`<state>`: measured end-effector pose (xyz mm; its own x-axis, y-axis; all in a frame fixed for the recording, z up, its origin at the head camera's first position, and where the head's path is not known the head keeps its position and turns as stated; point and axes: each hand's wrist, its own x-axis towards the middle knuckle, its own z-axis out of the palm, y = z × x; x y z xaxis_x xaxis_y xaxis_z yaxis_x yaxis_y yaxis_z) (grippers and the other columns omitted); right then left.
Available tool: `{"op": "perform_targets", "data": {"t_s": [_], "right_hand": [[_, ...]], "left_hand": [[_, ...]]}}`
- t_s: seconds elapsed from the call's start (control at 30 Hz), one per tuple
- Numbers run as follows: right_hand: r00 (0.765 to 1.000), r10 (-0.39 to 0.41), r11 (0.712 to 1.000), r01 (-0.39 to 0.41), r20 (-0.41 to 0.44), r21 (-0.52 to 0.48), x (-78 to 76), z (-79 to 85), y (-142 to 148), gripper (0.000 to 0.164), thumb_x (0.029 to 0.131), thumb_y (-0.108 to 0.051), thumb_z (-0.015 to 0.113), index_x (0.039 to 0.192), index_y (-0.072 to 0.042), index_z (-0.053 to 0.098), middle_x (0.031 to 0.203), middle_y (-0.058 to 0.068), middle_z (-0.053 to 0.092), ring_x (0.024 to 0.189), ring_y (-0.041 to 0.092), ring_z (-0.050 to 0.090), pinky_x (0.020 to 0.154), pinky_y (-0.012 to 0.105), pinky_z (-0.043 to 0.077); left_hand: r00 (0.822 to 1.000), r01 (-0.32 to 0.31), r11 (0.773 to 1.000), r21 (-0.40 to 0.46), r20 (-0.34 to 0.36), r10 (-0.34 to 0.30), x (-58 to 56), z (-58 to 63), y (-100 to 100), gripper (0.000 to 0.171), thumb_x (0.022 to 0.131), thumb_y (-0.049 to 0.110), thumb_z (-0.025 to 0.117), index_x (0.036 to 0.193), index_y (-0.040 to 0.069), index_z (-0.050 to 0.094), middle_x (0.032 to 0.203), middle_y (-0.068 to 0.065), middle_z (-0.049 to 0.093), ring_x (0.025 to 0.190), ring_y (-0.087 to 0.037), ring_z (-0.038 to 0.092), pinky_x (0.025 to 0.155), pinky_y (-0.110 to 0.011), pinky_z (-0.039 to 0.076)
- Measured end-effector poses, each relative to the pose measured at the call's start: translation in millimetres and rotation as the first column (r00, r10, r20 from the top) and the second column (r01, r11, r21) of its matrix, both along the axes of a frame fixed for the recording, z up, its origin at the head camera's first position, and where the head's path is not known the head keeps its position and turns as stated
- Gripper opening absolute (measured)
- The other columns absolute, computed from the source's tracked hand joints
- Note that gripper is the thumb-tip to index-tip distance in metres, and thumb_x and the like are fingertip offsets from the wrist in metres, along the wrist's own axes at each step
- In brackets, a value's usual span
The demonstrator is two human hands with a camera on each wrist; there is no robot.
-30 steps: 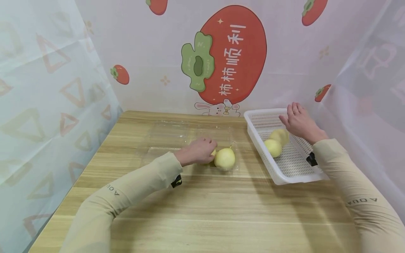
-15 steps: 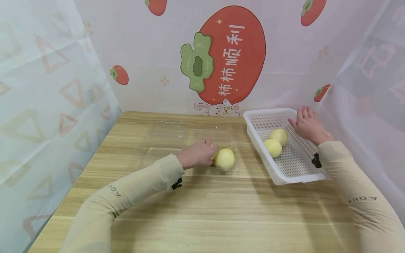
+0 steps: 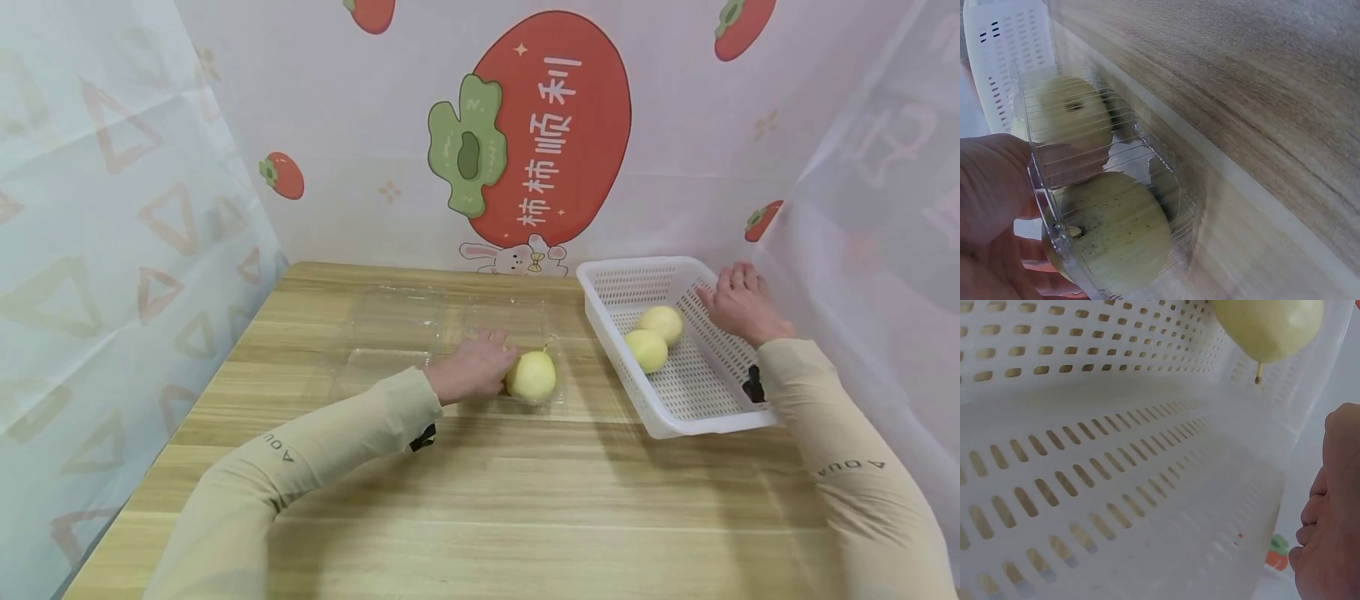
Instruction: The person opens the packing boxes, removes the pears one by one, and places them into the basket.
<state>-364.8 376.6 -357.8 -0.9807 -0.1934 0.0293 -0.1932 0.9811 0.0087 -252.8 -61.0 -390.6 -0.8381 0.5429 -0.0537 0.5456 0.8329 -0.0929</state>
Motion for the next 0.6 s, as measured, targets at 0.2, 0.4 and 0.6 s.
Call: {"op": "perform_targets", "data": {"t_s": [0.2, 0.4, 0.6], "right_hand": [[1.000, -0.030, 1.000, 0.030, 0.001, 0.006, -0.6, -6.3, 9.3, 0.080, 0.105, -0.043, 0.019, 0.142, 0.027, 0.005, 0.147, 0.052, -0.001, 0.139, 0.064, 0.000, 0.113, 0.071, 0.005], [0.998, -0.060, 0.998, 0.060, 0.021, -0.005, -3.2, -9.9, 17.0, 0.082, 0.105, -0.045, 0.015, 0.142, 0.027, 0.003, 0.146, 0.052, -0.003, 0.138, 0.064, -0.002, 0.113, 0.071, 0.003], [0.999, -0.052, 0.999, 0.052, 0.016, -0.016, -7.9, -7.3, 18.5, 0.083, 0.104, -0.046, 0.012, 0.141, 0.028, 0.006, 0.145, 0.053, 0.000, 0.138, 0.065, 0.001, 0.113, 0.070, 0.005]], "left_hand": [[1.000, 0.003, 1.000, -0.010, 0.005, -0.003, -1.6, -1.3, 1.0, 0.042, 0.088, 0.026, 0.070, 0.126, 0.013, 0.059, 0.120, -0.010, 0.054, 0.109, -0.029, 0.052, 0.077, -0.042, 0.057], [1.000, 0.005, 1.000, -0.007, 0.007, -0.005, -1.7, -1.5, 2.3, 0.053, 0.083, 0.028, 0.075, 0.131, 0.012, 0.057, 0.124, -0.013, 0.053, 0.112, -0.031, 0.051, 0.076, -0.041, 0.057], [1.000, 0.009, 1.000, 0.001, 0.003, -0.009, -3.9, -3.3, 2.7, 0.050, 0.083, 0.028, 0.076, 0.129, 0.014, 0.060, 0.120, -0.012, 0.055, 0.108, -0.030, 0.051, 0.071, -0.040, 0.057]]}}
